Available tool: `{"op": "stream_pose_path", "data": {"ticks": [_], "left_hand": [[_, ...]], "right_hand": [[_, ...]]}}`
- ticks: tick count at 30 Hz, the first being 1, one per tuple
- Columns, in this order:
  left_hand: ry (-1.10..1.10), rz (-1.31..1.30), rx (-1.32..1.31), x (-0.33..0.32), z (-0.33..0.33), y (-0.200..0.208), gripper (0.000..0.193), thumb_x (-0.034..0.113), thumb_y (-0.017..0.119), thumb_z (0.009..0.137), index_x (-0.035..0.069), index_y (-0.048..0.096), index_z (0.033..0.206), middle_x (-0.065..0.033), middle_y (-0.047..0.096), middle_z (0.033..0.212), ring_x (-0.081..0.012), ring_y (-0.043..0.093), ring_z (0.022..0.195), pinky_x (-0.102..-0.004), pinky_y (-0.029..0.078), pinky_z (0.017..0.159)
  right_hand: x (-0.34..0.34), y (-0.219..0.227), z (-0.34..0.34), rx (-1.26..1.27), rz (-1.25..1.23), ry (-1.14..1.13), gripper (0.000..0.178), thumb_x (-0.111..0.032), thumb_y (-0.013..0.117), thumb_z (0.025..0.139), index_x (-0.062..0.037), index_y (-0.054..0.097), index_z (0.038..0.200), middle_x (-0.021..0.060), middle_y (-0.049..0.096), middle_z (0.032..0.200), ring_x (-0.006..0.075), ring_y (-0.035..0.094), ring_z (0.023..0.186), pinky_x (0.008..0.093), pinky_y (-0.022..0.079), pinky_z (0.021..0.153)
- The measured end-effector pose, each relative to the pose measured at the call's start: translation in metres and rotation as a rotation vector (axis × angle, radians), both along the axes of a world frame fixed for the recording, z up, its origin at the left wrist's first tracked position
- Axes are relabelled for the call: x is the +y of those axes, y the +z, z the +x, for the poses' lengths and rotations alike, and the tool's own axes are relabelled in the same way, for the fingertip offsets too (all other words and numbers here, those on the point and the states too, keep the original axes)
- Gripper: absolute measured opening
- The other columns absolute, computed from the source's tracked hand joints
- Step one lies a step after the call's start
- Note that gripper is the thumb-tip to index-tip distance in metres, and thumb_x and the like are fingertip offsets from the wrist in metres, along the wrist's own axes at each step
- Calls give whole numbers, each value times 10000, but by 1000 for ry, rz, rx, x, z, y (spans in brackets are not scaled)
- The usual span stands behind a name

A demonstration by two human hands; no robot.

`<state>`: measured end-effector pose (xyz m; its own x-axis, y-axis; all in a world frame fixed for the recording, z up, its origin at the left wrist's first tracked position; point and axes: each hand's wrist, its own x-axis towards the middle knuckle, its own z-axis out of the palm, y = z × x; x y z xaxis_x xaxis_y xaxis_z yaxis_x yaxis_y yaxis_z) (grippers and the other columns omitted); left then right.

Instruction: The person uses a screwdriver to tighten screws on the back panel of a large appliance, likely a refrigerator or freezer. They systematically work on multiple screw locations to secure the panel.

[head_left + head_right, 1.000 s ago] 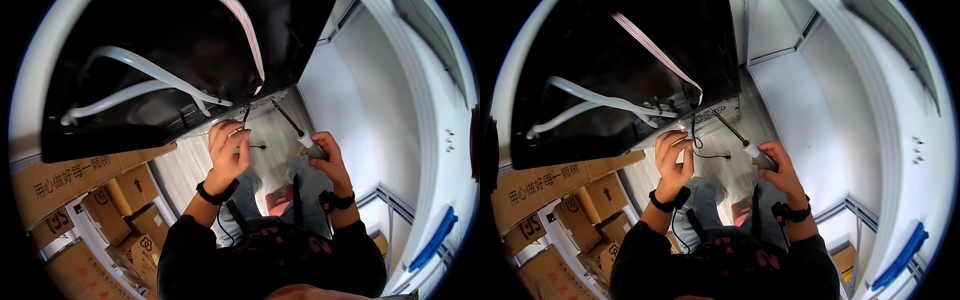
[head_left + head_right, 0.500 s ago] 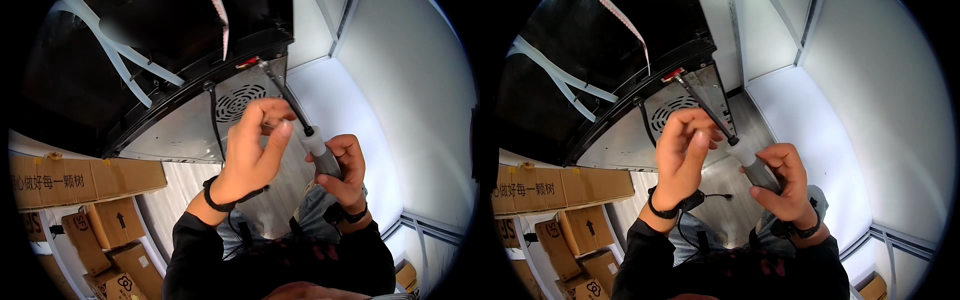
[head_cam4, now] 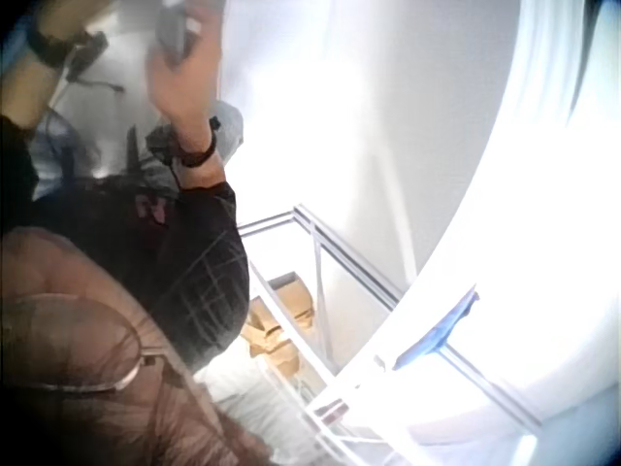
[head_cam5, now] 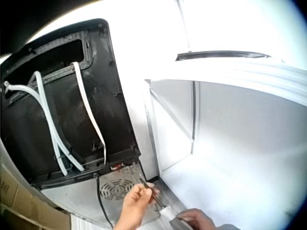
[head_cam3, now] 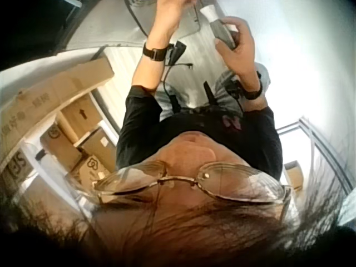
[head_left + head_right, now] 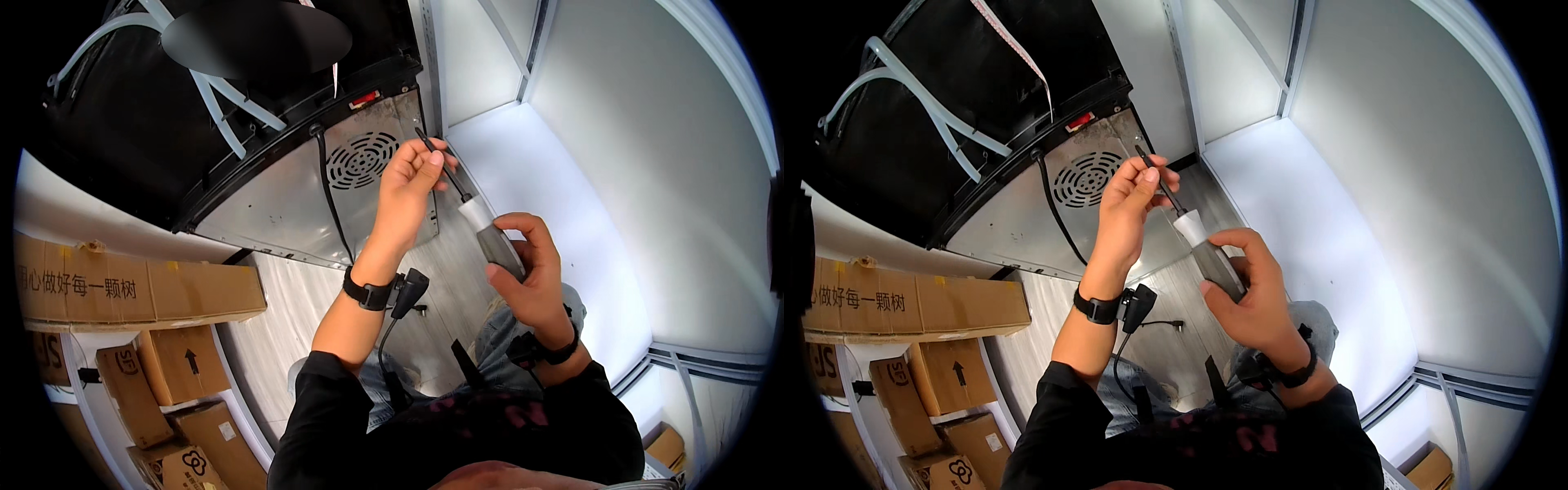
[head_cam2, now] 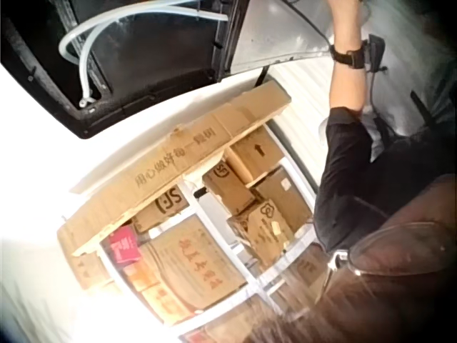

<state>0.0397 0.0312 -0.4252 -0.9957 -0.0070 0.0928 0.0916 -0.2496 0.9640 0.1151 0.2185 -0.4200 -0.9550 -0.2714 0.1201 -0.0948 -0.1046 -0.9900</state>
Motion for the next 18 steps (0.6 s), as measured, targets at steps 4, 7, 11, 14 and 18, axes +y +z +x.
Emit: {"op": "stream_pose_path", "data": {"ticks": [4, 7, 11, 14, 18], "left_hand": [[79, -35, 14, 1, 2, -15, 186, 210, 511, 940, 92, 540, 1080, -14, 617, 1003, -115, 550, 953, -274, 390, 807], [114, 1, -1, 4, 2, -18, 193, 197, 520, 933, 92, 536, 1094, -11, 616, 1009, -112, 549, 949, -276, 388, 804], [101, 39, 112, 3, -7, -15, 245, 165, 538, 924, 55, 534, 1143, -41, 608, 1034, -124, 547, 965, -262, 396, 796], [163, 42, 130, 9, -13, -12, 254, 156, 537, 924, 37, 536, 1149, -55, 604, 1044, -125, 547, 980, -244, 400, 789], [200, 57, 127, 10, -14, -13, 252, 152, 538, 923, 38, 541, 1148, -63, 612, 1062, -122, 548, 995, -224, 398, 775]], "right_hand": [[-4, -9, 1, 5, 10, -2, 403, 52, 586, 773, -9, 456, 1150, 70, 555, 981, 101, 581, 738, 226, 444, 620], [-9, -15, 2, -8, -21, -17, 393, 44, 593, 772, -5, 468, 1141, 75, 571, 952, 101, 587, 723, 223, 442, 602], [-13, -8, 3, -3, -36, -25, 372, 25, 603, 769, 6, 477, 1118, 77, 581, 896, 88, 581, 684, 226, 435, 557], [-13, -5, -1, 35, -54, -55, 373, 30, 605, 765, 8, 478, 1114, 72, 583, 877, 85, 573, 670, 225, 432, 543], [-14, -5, -4, -7, -85, -50, 375, 39, 602, 767, 7, 476, 1119, 72, 588, 860, 90, 580, 671, 221, 436, 541]]}}
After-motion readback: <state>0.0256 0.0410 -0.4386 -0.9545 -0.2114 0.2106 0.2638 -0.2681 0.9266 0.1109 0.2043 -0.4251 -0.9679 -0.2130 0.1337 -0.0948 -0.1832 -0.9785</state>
